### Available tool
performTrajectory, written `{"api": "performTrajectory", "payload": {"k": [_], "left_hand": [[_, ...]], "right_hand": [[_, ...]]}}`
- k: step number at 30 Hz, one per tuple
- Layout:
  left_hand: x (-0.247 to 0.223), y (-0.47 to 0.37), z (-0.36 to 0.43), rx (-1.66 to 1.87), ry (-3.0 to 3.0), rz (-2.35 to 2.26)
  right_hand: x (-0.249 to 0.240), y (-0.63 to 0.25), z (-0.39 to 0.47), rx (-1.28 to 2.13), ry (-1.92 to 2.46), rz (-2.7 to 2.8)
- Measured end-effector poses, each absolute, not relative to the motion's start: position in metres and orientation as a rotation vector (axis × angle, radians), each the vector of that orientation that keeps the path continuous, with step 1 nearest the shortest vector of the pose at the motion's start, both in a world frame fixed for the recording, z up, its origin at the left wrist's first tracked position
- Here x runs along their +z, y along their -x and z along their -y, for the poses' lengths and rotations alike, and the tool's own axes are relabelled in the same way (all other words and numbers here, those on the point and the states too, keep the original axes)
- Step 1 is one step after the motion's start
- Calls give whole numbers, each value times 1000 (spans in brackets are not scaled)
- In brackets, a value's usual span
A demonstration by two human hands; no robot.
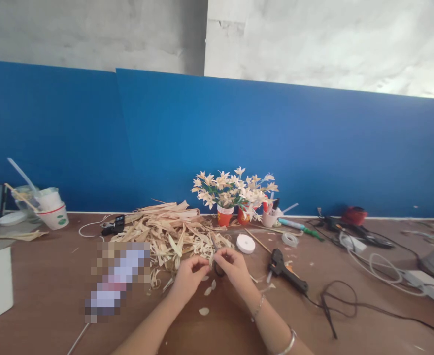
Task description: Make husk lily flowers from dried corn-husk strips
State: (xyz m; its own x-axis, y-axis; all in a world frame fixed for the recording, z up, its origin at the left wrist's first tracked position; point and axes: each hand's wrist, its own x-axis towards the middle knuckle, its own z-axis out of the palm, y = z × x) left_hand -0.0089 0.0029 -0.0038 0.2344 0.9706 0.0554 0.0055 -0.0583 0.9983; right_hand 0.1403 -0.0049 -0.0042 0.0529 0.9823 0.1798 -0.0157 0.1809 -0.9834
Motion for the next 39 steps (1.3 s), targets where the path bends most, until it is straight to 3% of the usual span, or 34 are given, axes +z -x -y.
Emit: {"api": "performTrajectory", "payload": {"k": [11, 39], "left_hand": [[-4, 10, 0, 1067, -1637, -1077], [-10, 12, -5, 1107, -1631, -1114]], "right_hand": [[-2, -140, 7, 881, 1180, 1295], [-11, -144, 1, 988, 1092, 1249]]}}
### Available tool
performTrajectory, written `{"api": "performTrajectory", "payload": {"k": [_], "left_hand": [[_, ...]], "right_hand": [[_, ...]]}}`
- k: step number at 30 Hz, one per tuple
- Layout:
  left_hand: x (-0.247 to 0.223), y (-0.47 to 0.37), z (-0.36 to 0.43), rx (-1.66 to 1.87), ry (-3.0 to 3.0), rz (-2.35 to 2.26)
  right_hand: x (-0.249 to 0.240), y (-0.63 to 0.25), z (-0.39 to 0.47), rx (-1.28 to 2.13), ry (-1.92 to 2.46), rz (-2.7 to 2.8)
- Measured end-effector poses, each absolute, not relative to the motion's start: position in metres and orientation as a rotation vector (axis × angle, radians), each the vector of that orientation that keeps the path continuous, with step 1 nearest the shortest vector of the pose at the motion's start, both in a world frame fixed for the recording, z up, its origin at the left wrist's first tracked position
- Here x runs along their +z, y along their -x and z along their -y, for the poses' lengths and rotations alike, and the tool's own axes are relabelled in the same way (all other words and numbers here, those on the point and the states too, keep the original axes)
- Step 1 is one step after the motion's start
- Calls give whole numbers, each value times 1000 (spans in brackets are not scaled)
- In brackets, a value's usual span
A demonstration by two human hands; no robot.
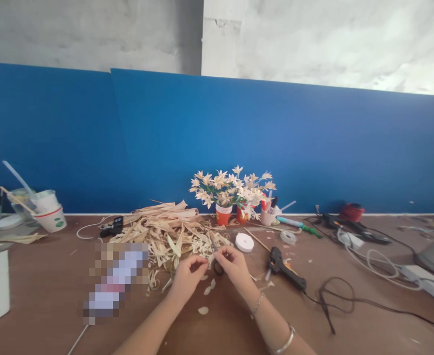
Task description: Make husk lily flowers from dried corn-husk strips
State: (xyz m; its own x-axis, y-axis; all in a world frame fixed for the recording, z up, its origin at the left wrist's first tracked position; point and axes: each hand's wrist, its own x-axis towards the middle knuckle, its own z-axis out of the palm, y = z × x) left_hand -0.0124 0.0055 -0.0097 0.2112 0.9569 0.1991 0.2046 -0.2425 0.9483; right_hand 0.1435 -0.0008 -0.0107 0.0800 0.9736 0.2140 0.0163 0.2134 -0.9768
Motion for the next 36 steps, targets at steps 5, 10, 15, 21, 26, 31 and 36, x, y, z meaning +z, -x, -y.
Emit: {"api": "performTrajectory", "payload": {"k": [5, 10, 15, 21, 26, 31, 36], "left_hand": [[-10, 13, -6, 1150, -1685, -1135], [-6, 14, -6, 1186, -1670, -1136], [-4, 15, -7, 1213, -1653, -1174], [-5, 15, -9, 1216, -1618, -1166], [-3, 14, -7, 1196, -1570, -1135], [-2, 13, -5, 1171, -1589, -1105], [-3, 13, -4, 1140, -1582, -1099]], "right_hand": [[-7, -143, 3, 1000, 1109, 1240], [-2, -145, 4, 890, 1148, 1253], [1, -150, 3, 758, 1216, 1208], [8, -151, 5, 969, 1157, 1175], [7, -146, 8, 1128, 960, 1220], [-1, -145, 6, 1189, 995, 1206], [3, -144, 6, 1111, 1091, 1198]]}}
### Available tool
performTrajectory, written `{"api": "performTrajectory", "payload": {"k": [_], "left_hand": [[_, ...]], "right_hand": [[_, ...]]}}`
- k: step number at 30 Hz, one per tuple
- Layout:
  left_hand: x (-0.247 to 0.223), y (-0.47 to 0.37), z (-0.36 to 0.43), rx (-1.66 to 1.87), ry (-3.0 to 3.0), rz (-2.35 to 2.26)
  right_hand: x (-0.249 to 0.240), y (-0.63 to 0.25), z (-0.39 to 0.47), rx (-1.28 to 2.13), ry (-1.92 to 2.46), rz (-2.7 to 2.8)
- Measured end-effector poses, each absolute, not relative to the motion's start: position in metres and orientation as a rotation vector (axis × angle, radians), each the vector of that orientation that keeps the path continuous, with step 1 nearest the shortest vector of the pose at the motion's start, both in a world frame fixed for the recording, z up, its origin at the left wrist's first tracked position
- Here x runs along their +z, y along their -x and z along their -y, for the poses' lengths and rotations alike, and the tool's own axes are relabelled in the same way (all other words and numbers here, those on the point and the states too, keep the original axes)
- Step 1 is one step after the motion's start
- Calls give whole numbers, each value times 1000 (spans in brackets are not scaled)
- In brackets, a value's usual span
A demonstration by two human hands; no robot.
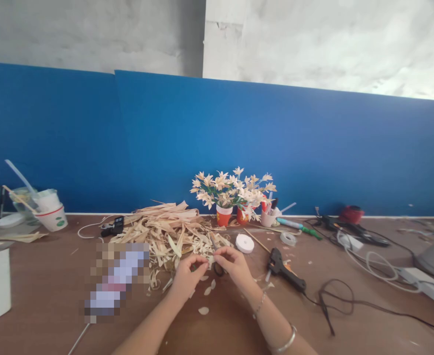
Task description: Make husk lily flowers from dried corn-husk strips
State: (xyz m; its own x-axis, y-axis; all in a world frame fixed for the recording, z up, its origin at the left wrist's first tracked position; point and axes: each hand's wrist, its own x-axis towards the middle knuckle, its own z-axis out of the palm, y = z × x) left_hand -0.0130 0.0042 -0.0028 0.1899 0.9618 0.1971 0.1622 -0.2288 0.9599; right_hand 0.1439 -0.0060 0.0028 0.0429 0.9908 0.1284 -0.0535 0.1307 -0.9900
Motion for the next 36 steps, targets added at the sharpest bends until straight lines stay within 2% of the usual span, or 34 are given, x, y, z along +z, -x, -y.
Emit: {"api": "performTrajectory", "payload": {"k": [20, 36], "left_hand": [[-8, 13, -5, 1161, -1735, -1125], [-7, 12, -2, 1186, -1760, -1139]], "right_hand": [[3, -141, 6, 1095, 1140, 1209], [3, -139, 8, 940, 1216, 1262]]}}
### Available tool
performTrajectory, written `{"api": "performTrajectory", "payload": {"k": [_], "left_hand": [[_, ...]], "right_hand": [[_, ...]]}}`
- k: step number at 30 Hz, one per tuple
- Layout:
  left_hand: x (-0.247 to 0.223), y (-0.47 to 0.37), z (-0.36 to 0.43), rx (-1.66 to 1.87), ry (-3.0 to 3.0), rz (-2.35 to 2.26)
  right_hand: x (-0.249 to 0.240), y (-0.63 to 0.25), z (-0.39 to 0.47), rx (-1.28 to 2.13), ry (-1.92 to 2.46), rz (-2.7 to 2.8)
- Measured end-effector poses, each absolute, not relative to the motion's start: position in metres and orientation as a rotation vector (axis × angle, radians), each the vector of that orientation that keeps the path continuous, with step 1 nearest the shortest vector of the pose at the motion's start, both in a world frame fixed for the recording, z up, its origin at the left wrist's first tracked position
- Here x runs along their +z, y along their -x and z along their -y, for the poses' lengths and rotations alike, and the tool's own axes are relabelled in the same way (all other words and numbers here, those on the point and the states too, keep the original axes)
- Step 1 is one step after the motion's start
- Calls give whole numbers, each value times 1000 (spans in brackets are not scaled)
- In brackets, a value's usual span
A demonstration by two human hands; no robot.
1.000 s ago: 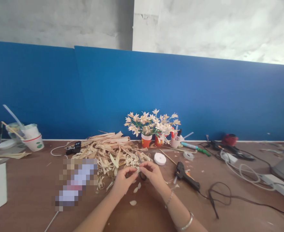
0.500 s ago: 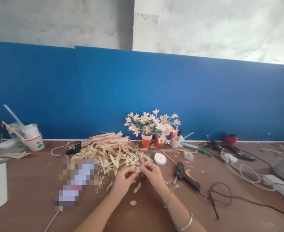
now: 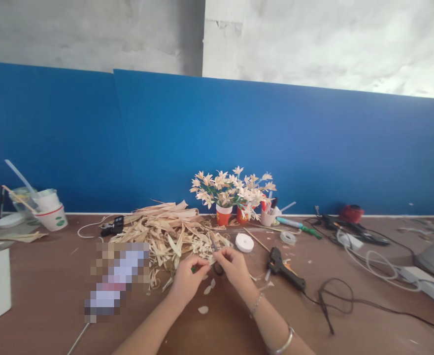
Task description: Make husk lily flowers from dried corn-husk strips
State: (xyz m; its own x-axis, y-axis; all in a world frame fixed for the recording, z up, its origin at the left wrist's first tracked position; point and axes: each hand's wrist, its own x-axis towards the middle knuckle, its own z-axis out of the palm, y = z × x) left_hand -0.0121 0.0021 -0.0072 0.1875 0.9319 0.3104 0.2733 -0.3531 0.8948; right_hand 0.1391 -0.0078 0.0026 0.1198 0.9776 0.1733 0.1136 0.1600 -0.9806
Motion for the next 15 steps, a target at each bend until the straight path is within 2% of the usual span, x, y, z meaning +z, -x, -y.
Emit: {"api": "performTrajectory", "payload": {"k": [15], "left_hand": [[-1, 12, 4, 1228, -1906, -1071]], "right_hand": [[-5, -139, 6, 877, 1272, 1307]]}}
